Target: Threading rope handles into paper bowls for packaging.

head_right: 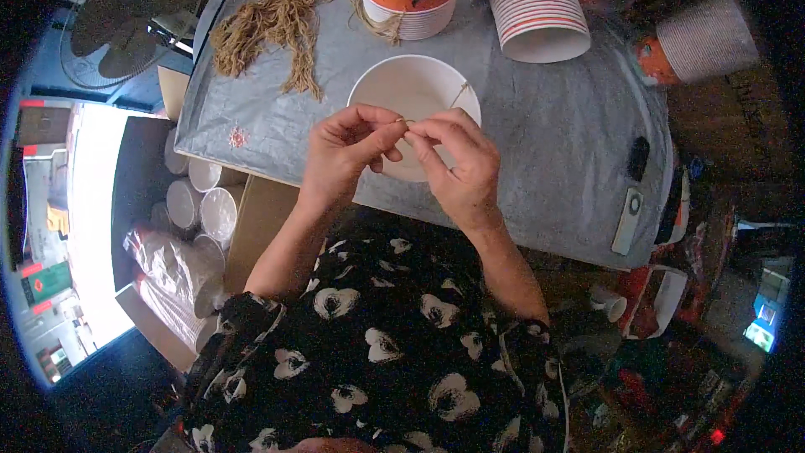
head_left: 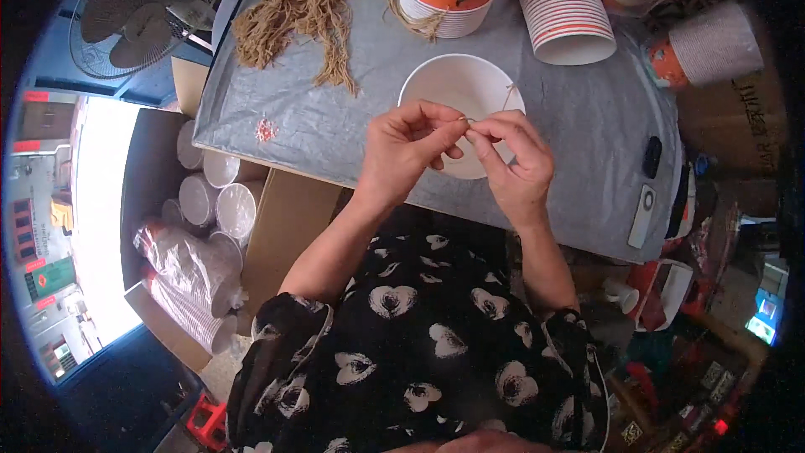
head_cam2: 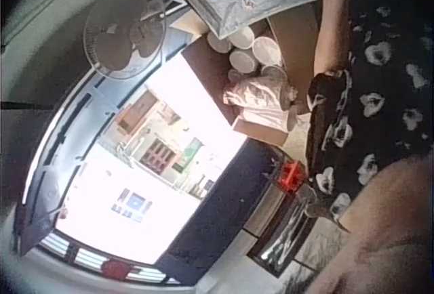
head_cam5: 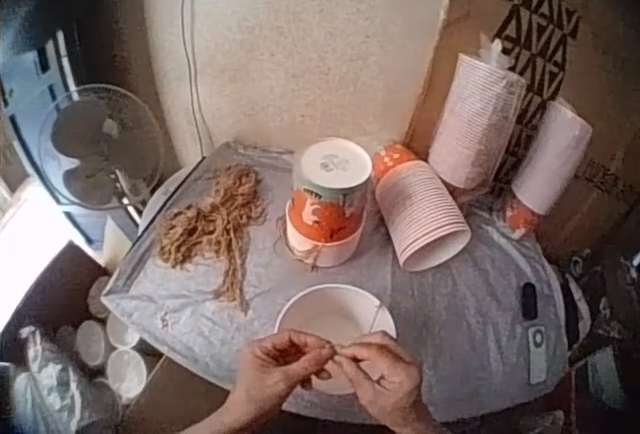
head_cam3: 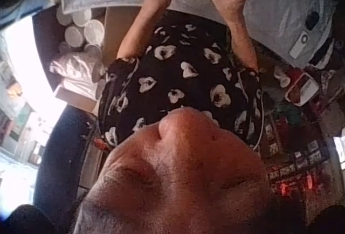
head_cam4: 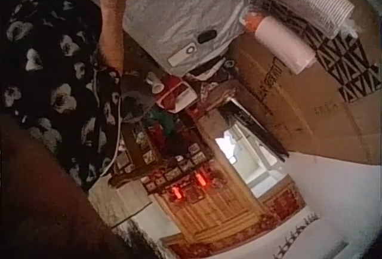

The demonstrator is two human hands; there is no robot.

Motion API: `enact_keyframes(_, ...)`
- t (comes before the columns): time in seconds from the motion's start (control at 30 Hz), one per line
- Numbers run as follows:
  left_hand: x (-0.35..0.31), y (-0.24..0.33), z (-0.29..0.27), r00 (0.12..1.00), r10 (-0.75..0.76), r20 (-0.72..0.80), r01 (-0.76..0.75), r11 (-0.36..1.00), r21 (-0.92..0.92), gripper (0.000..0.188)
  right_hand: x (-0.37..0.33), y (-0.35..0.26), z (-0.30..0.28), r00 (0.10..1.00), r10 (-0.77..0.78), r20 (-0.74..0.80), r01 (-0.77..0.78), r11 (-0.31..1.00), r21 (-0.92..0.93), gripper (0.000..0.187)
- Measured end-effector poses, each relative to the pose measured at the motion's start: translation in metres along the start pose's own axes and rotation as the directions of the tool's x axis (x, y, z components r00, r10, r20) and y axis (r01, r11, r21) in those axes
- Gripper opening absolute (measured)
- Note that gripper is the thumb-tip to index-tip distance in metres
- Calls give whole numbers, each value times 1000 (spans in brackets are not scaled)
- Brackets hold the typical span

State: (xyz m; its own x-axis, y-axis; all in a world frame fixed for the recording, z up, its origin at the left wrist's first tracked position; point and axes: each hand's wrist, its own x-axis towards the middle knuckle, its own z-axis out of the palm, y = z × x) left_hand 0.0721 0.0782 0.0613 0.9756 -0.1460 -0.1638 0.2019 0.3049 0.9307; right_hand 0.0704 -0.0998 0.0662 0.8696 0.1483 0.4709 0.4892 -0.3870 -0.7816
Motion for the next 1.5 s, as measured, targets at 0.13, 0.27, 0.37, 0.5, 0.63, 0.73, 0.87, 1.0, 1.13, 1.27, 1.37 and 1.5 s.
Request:
enact_keyframes(0.13, -2, 0, 0, 998, -53, 15, 53, 998, -46, 16, -1, -2, 0, 999, 33, 5, -33, 999, -12, 11)
enact_keyframes(0.27, -2, -1, -2, 998, -53, 21, 54, 995, -83, 19, 0, 1, 0, 998, 66, 16, -67, 996, 65, 8)
enact_keyframes(0.37, -2, 3, -1, 997, -75, 19, 76, 992, -103, 18, -1, 1, -2, 990, 136, 48, -141, 981, 135, 8)
enact_keyframes(0.5, -3, 1, 2, 999, -48, -3, 47, 998, -32, 16, -1, -1, -5, 947, 298, 121, -320, 910, 263, 12)
enact_keyframes(0.63, -3, 3, 6, 1000, -29, -4, 29, 999, -13, 14, 0, -3, -7, 869, 464, 174, -494, 780, 385, 15)
enact_keyframes(0.73, -4, 3, 6, 1000, -10, 20, 10, 1000, 6, 15, -1, 2, -5, 858, 484, 171, -503, 730, 462, 17)
enact_keyframes(0.87, -5, 0, 6, 1000, 6, 5, -6, 1000, -6, 15, 1, 2, -4, 848, 498, 181, -518, 706, 482, 18)
enact_keyframes(1.0, -5, -3, 6, 1000, 28, -9, -28, 999, 23, 14, 0, 3, -4, 845, 500, 193, -521, 684, 510, 18)
enact_keyframes(1.13, -5, -2, 4, 1000, 24, 14, -25, 999, 45, 15, -1, 2, -3, 837, 506, 206, -535, 680, 501, 17)
enact_keyframes(1.27, -5, 1, 3, 998, -1, 66, -1, 999, 35, 18, 2, 3, -6, 834, 508, 216, -534, 644, 548, 17)
enact_keyframes(1.37, -4, -1, 1, 994, -1, 107, -2, 1000, 25, 16, 5, 0, -9, 806, 535, 252, -581, 637, 507, 17)
enact_keyframes(1.5, -3, -2, 3, 996, 1, 89, 0, 1000, -9, 14, 5, 0, -10, 810, 500, 307, -586, 660, 471, 16)
